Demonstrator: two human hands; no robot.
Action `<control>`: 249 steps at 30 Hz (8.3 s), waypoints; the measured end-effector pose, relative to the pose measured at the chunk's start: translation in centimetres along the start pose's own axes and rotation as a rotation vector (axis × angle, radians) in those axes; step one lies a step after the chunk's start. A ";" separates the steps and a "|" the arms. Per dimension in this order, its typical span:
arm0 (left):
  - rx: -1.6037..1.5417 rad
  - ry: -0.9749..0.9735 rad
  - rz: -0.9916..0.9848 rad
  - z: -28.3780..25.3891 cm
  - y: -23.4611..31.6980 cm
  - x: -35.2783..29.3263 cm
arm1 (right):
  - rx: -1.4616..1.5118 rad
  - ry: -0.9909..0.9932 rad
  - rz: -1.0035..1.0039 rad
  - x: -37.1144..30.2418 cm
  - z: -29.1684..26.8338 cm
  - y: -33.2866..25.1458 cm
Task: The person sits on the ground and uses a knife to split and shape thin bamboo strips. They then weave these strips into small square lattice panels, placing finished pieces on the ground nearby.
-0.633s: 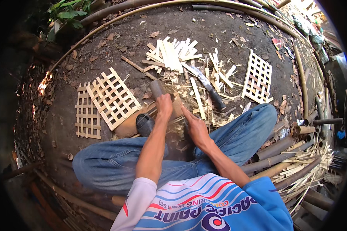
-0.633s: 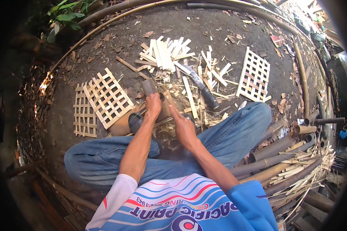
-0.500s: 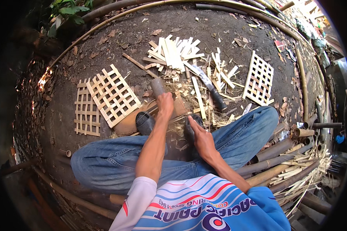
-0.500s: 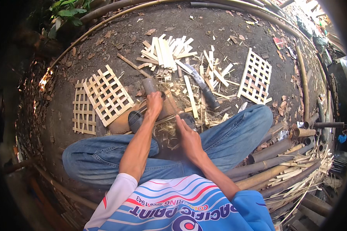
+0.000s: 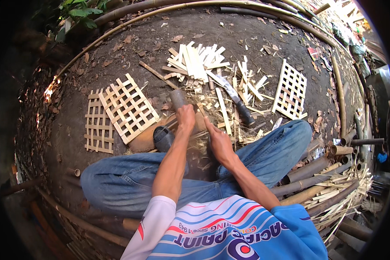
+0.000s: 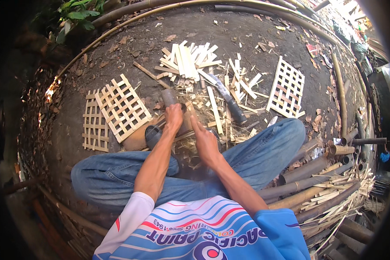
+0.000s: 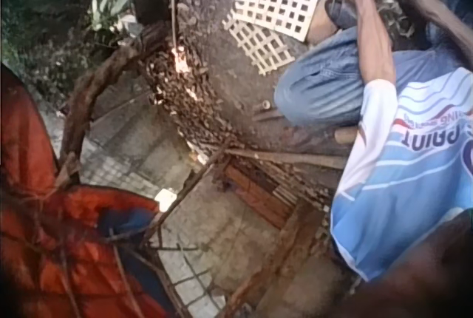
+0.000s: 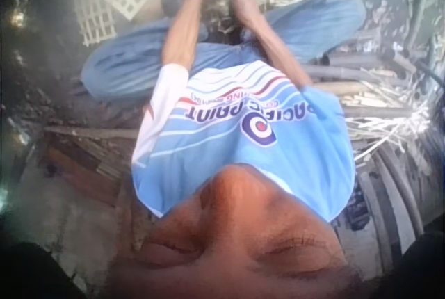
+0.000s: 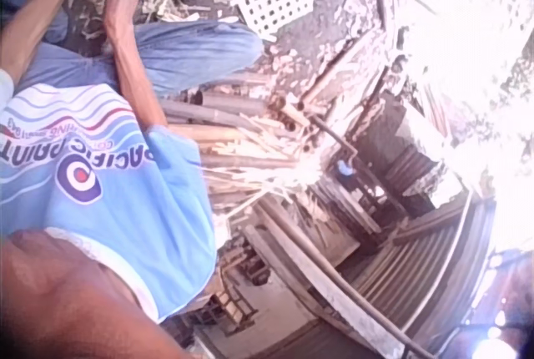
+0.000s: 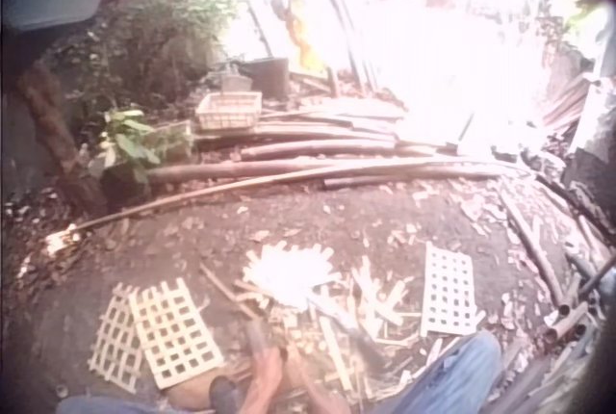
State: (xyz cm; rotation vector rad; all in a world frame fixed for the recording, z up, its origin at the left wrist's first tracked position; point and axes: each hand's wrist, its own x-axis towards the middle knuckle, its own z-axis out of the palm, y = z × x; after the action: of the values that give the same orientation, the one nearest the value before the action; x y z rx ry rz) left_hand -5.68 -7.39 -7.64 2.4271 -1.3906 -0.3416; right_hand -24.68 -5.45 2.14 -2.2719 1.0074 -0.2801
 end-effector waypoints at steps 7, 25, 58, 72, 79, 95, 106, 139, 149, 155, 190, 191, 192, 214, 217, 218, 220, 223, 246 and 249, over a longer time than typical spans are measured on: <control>0.016 -0.008 -0.009 0.7 -0.6 -0.7 | -0.005 -0.062 0.064 -4.3 -1.2 -0.4; -0.002 -0.026 0.006 0.6 -1.6 0.0 | -0.081 -0.167 0.024 -5.8 -3.6 0.3; 0.033 -0.028 0.020 -0.1 0.0 -0.2 | 0.325 0.049 0.109 -0.7 2.5 3.8; -0.076 0.034 0.056 1.4 -1.6 -0.3 | 0.100 0.107 0.247 -1.6 1.9 3.4; -0.037 -0.015 0.014 1.1 -1.4 0.1 | 0.087 0.202 0.192 0.3 0.6 1.0; 0.031 -0.017 -0.018 0.0 -0.1 -0.5 | 0.005 0.039 0.087 0.4 0.0 2.6; 0.005 -0.034 -0.004 -0.6 0.1 0.3 | -0.003 0.078 0.112 1.1 1.0 3.6; 0.210 0.024 0.063 0.5 1.4 -1.6 | 0.000 0.040 0.207 -0.1 0.4 2.3; 0.215 -0.002 0.065 0.5 0.9 -1.5 | -0.054 0.000 0.197 -3.5 -1.6 0.8; 0.220 -0.014 0.046 0.7 0.7 -1.6 | -0.044 -0.024 0.188 -2.1 -1.2 0.7; 0.152 -0.008 0.094 0.8 -0.4 -0.9 | 0.029 -0.040 0.211 -3.2 -2.8 -0.2; 0.157 0.018 0.102 0.8 -0.2 -1.1 | 0.028 -0.041 0.229 -4.8 -3.1 -0.2; 0.162 0.044 0.109 0.8 0.0 -1.3 | 0.027 -0.041 0.246 -5.7 -3.1 -0.1; 0.211 0.096 0.125 0.8 -0.1 -1.6 | -0.004 -0.032 0.213 -4.2 -2.8 -0.8; 0.227 0.127 0.123 0.9 0.6 -2.0 | 0.031 -0.049 0.283 -5.5 -3.0 -0.5; 0.218 0.097 0.110 0.8 0.6 -1.7 | 0.020 -0.035 0.255 -5.1 -2.8 -0.5; 0.201 0.036 0.082 0.6 0.5 -1.2 | -0.002 -0.008 0.199 -4.3 -2.3 -0.6; 0.232 0.076 0.126 0.4 0.4 -1.1 | 0.007 -0.022 0.217 -4.0 -2.9 -1.0; -0.035 -0.072 0.049 -1.6 0.2 -1.3 | -0.537 -0.217 0.224 3.7 2.2 11.4; 0.002 -0.040 0.095 -2.2 -1.1 -0.4 | -0.118 -0.080 0.215 5.5 2.1 8.6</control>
State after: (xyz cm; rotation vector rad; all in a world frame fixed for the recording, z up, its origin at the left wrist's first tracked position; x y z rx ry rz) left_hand -4.18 -6.13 -6.01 2.3582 -1.5188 -0.3676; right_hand -25.08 -12.88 -5.12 -2.2346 1.2417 -0.0395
